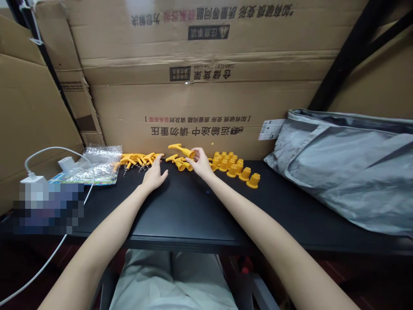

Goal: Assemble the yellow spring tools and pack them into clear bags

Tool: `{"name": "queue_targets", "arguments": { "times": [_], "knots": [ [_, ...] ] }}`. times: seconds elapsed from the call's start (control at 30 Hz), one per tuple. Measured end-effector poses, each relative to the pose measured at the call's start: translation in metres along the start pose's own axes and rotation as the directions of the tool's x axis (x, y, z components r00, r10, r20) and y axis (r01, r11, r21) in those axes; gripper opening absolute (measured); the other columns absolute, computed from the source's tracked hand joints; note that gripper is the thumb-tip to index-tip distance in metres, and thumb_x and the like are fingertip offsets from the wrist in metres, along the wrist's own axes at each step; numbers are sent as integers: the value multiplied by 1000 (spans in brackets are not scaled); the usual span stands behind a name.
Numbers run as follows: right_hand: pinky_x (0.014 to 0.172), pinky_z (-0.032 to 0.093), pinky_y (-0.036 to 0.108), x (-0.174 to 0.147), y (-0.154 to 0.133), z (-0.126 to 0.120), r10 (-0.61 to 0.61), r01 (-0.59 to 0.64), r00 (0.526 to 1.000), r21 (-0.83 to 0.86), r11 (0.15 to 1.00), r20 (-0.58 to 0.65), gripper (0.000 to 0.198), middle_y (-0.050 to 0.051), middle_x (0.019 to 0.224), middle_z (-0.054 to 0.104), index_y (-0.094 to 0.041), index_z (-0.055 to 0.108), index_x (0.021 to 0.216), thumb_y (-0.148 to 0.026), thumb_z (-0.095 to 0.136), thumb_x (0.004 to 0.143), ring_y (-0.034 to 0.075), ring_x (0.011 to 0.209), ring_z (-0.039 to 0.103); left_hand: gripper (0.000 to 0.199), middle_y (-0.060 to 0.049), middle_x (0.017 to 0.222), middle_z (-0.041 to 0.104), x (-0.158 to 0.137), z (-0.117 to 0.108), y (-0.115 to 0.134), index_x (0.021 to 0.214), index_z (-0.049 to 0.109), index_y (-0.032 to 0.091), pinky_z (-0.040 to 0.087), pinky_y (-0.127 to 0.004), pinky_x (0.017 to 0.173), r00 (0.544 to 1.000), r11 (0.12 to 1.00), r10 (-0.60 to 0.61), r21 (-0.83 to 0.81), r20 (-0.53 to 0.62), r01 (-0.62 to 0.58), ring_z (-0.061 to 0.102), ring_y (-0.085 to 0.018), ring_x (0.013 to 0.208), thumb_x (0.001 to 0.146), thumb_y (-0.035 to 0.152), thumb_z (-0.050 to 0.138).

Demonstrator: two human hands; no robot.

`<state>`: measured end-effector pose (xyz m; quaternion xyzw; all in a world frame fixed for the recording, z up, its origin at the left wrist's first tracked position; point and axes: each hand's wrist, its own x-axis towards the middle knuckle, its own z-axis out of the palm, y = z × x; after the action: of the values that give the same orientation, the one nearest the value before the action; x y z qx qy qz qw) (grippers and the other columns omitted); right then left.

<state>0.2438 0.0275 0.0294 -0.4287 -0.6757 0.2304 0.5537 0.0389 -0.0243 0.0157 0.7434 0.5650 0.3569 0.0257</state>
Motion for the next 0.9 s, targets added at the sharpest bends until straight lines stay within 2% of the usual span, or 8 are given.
{"name": "queue_targets", "arguments": {
  "times": [0.1, 0.23, 0.33, 0.5, 0.63, 0.9],
  "knots": [
    [92, 45, 41, 4, 3, 11, -129, 164, 983, -301, 939, 131, 30, 7, 107, 64, -21, 47, 107, -23, 59, 80, 22, 101, 61, 62, -12, 130, 53, 2, -1, -10, 141, 29, 20, 50, -36, 86, 999, 999, -36, -5, 10, 36, 61, -21, 101, 84, 26, 51],
    [105, 31, 49, 3, 7, 25, -194, 363, 915, -513, 778, 353, 30, 11, 112, 65, -18, 48, 112, -18, 54, 83, 23, 105, 60, 59, -11, 127, 55, 5, 0, -19, 138, 32, 21, 50, -37, 84, 997, 997, -78, -9, 11, 78, 63, -21, 95, 83, 25, 51],
    [109, 26, 50, 2, 12, 31, -166, 410, 888, -575, 708, 428, 31, 12, 116, 64, -16, 49, 113, -17, 51, 83, 22, 107, 59, 59, -11, 125, 56, 6, 1, -21, 138, 33, 22, 50, -37, 84, 997, 997, -75, -14, 14, 76, 63, -20, 90, 83, 26, 52],
    [99, 41, 41, -2, 11, 34, -139, 451, 848, -557, 698, 512, 44, 14, 131, 55, -16, 48, 128, -16, 50, 84, 24, 115, 56, 58, -11, 124, 57, 6, 3, -20, 137, 34, 21, 49, -37, 83, 998, 998, -57, -33, 28, 58, 63, -20, 89, 82, 26, 52],
    [104, 39, 37, -7, 7, 36, -154, 514, 804, -541, 665, 575, 44, 13, 136, 53, -17, 52, 131, -18, 53, 86, 23, 124, 50, 59, -10, 123, 57, 6, 3, -21, 138, 34, 21, 49, -36, 84, 999, 998, -38, -45, 31, 39, 62, -20, 91, 82, 24, 52],
    [99, 42, 41, -11, 3, 52, -21, 405, 878, -716, 569, 479, 43, 23, 131, 54, -10, 51, 129, -24, 56, 88, 29, 121, 52, 57, -10, 121, 58, 5, 4, -21, 137, 35, 21, 50, -33, 80, 998, 999, -33, -30, 50, 35, 62, -18, 86, 82, 27, 51]
  ]
}}
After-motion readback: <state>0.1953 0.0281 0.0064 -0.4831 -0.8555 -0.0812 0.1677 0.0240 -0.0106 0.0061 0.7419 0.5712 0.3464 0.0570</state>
